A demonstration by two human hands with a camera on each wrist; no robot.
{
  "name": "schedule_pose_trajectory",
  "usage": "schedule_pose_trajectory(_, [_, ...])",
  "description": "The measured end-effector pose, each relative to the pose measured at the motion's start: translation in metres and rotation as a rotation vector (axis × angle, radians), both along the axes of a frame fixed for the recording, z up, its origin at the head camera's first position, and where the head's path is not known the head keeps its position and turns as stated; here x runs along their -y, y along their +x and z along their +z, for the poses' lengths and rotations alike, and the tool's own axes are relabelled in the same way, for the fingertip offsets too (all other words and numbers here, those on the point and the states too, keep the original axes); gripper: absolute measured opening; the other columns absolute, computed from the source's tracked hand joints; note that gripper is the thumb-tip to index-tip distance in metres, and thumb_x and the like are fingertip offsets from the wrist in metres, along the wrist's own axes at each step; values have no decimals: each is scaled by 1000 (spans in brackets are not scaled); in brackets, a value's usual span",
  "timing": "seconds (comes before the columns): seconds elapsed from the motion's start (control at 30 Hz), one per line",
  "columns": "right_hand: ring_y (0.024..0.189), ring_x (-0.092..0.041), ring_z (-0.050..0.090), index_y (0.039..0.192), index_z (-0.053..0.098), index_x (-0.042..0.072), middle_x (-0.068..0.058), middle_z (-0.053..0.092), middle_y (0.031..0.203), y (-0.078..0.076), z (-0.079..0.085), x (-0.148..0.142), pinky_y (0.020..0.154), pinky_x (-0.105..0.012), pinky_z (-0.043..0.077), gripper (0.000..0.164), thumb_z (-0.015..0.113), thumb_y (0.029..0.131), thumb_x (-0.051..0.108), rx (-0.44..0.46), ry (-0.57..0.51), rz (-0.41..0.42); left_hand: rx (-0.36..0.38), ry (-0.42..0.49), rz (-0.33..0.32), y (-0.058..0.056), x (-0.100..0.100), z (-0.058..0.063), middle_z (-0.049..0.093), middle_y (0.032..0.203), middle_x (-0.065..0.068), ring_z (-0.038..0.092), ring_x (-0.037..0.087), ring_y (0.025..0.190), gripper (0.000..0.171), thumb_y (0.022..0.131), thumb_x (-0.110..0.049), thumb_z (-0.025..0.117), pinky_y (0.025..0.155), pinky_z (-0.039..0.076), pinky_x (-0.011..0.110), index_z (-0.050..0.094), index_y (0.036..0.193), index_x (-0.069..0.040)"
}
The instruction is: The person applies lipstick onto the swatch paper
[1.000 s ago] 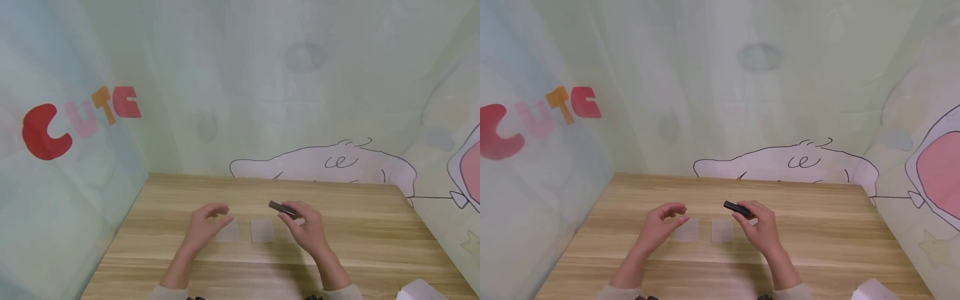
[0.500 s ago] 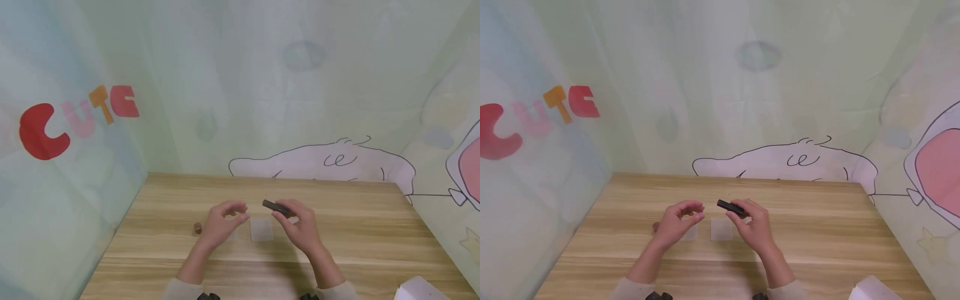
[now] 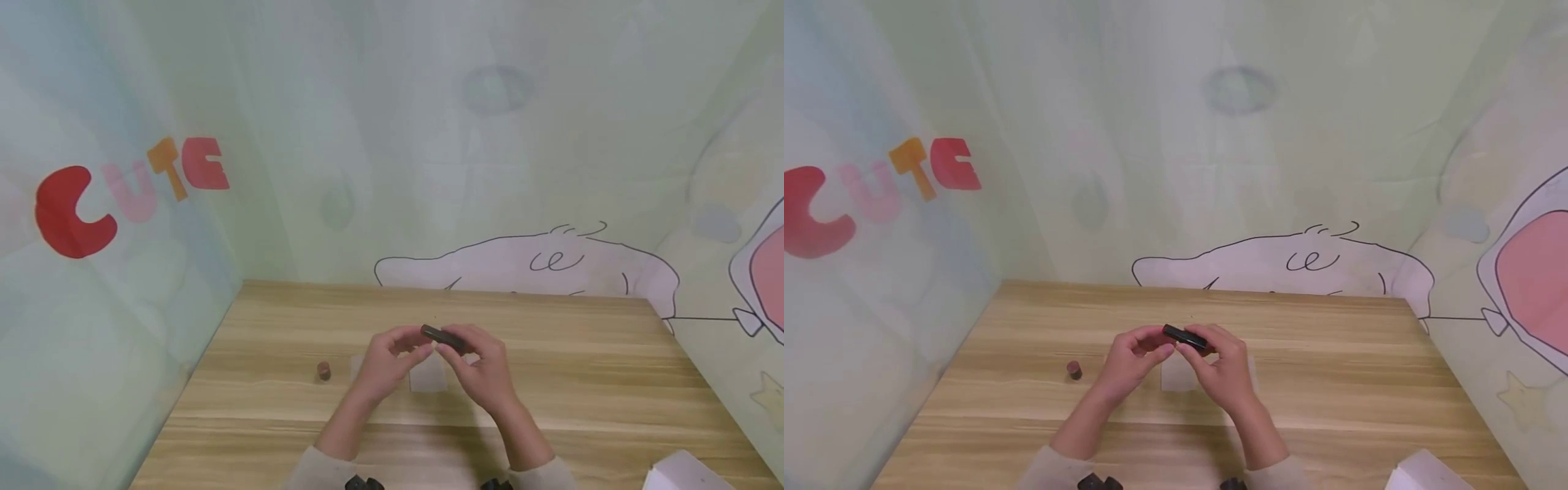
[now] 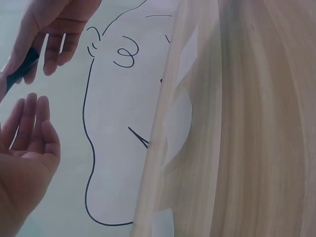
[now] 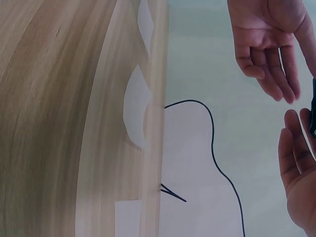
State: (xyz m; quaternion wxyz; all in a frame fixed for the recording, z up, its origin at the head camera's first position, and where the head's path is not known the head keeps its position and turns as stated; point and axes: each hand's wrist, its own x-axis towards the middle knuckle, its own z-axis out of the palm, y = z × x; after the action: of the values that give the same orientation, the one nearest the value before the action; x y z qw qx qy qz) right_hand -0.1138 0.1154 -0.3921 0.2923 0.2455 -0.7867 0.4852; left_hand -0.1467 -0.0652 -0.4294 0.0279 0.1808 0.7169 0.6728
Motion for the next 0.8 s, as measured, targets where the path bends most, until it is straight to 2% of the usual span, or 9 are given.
schedule_pose_trajectory(0.13, [71,-11,64,99,71,-5,-14,73,89,0,-1,4,63,-18,53,23,78,79,-13,21,-15,17,24,46,4,1,-4,1,74,108,5,67,19,105,26,94,-18,73,101,47,46,71,118,-7])
schedule_pose_trajectory(0.37, [75,-11,64,104,73,-1,-12,74,94,-14,-28,1,63,-18,53,28,80,79,-10,27,-16,38,24,114,20,2,-6,2,72,106,8,67,20,103,25,96,-15,70,99,50,42,70,117,-2])
schedule_pose_trajectory(0.47, [77,-12,65,107,74,3,-10,74,95,-18,-34,0,64,-19,53,29,81,80,-7,12,-16,52,19,156,17,2,-6,3,72,103,9,67,20,101,22,96,-11,70,97,51,40,70,115,-1])
schedule_pose_trajectory(0.63, [78,-13,66,109,74,5,-8,75,96,-19,-35,1,63,-22,55,30,81,80,-4,-6,-16,72,14,197,34,3,-7,3,71,103,10,67,20,100,17,95,-9,70,94,51,38,71,110,-1])
schedule_pose_trajectory(0.8, [69,-12,67,110,69,-1,-10,75,89,-15,-32,6,59,-27,56,38,83,75,-8,9,-10,36,-4,198,65,4,-6,5,73,104,9,67,21,100,16,95,-10,71,94,51,38,71,108,0])
